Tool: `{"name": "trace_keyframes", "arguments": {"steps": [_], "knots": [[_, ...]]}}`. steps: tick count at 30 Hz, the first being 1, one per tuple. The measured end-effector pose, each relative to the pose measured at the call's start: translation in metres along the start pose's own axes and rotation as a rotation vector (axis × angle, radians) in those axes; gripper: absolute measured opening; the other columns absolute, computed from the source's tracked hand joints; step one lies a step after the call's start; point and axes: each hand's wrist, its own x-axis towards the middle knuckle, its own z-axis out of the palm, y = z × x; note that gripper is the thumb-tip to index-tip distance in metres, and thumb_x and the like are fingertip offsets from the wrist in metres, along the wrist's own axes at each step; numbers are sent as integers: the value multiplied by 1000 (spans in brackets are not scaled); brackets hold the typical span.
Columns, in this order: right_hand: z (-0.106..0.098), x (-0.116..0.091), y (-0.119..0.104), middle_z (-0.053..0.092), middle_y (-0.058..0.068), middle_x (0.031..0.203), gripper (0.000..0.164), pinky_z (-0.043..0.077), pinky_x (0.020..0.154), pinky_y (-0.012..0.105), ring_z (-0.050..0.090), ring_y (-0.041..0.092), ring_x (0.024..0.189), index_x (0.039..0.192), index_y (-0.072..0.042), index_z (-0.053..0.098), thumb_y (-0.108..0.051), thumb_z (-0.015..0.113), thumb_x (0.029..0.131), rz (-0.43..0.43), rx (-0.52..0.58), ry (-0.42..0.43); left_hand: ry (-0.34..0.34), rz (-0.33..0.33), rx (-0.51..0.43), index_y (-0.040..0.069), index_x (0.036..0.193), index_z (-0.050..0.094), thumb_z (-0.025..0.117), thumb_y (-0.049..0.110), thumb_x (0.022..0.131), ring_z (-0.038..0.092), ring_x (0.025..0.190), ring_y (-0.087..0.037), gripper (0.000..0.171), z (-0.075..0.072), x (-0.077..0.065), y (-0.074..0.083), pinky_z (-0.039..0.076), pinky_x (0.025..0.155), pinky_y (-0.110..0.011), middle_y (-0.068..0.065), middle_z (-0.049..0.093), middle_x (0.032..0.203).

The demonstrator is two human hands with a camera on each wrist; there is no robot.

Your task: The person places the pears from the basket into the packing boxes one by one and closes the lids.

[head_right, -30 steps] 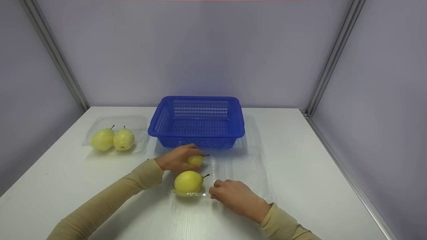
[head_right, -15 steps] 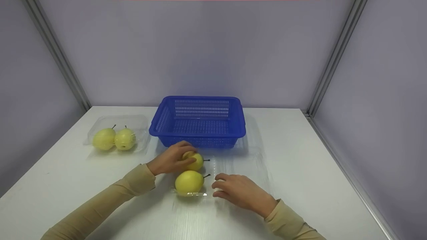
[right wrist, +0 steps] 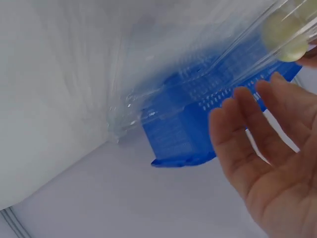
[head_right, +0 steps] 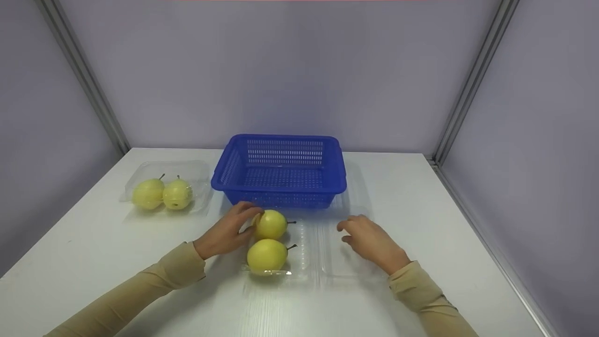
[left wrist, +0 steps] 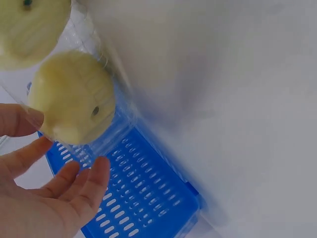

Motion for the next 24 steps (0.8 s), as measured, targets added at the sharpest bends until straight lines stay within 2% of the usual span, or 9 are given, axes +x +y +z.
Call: {"name": "trace_keyframes", "arguments": {"steps": [5, 9, 11, 14, 17, 19, 21, 24], "knots": [[-8, -6, 25, 60, 14, 93, 25, 46, 73, 43, 56, 31, 87, 105, 2, 60, -4, 64, 81, 187, 57, -162, -7, -19, -24, 7, 122, 50, 57, 8, 85, 47, 106, -26, 38, 0, -6, 1, 41, 89, -40, -15, 44, 116], [-6, -8, 43, 60, 15, 88, 36, 47, 67, 41, 57, 27, 79, 115, 7, 52, -7, 62, 83, 292, 94, -200, 0, -56, -91, 5, 122, 51, 56, 8, 86, 48, 103, -24, 36, -1, -9, 0, 41, 89, -37, -14, 45, 113], [-2, -10, 48, 60, 14, 86, 45, 48, 62, 37, 58, 23, 71, 123, 9, 44, -9, 61, 84, 357, 166, -219, 2, -88, -150, 5, 124, 49, 56, 7, 86, 49, 100, -24, 39, -1, -10, -1, 43, 85, -35, -14, 45, 113], [3, -13, 54, 59, 13, 85, 58, 49, 55, 33, 58, 20, 62, 132, 10, 31, -8, 59, 85, 451, 297, -245, -7, -167, -248, 6, 126, 46, 57, 9, 85, 51, 93, -22, 43, -2, -11, -1, 45, 76, -31, -13, 47, 111], [3, -14, 56, 58, 15, 87, 64, 50, 52, 32, 58, 19, 58, 135, 12, 23, -5, 58, 84, 529, 392, -246, -48, -284, -392, 4, 131, 38, 55, 9, 87, 58, 78, -20, 48, -4, -11, 1, 48, 64, -29, -12, 55, 99], [-1, -15, 57, 57, 16, 87, 63, 51, 51, 32, 58, 19, 57, 135, 13, 23, -4, 57, 84, 565, 417, -225, -86, -366, -497, 1, 134, 33, 53, 11, 89, 60, 65, -20, 50, -5, -12, 2, 50, 57, -31, -13, 57, 85], [-8, -15, 57, 56, 17, 88, 61, 51, 52, 32, 58, 20, 58, 134, 13, 25, -3, 55, 83, 592, 449, -201, -113, -442, -613, 0, 138, 26, 52, 10, 90, 61, 57, -24, 55, -5, -12, 4, 51, 53, -36, -14, 57, 79], [-20, -17, 56, 54, 17, 87, 58, 52, 53, 33, 57, 22, 61, 133, 12, 28, -4, 53, 83, 613, 509, -177, -128, -496, -712, -1, 140, 21, 51, 9, 91, 61, 55, -26, 59, -4, -12, 5, 51, 52, -40, -18, 55, 79]]}}
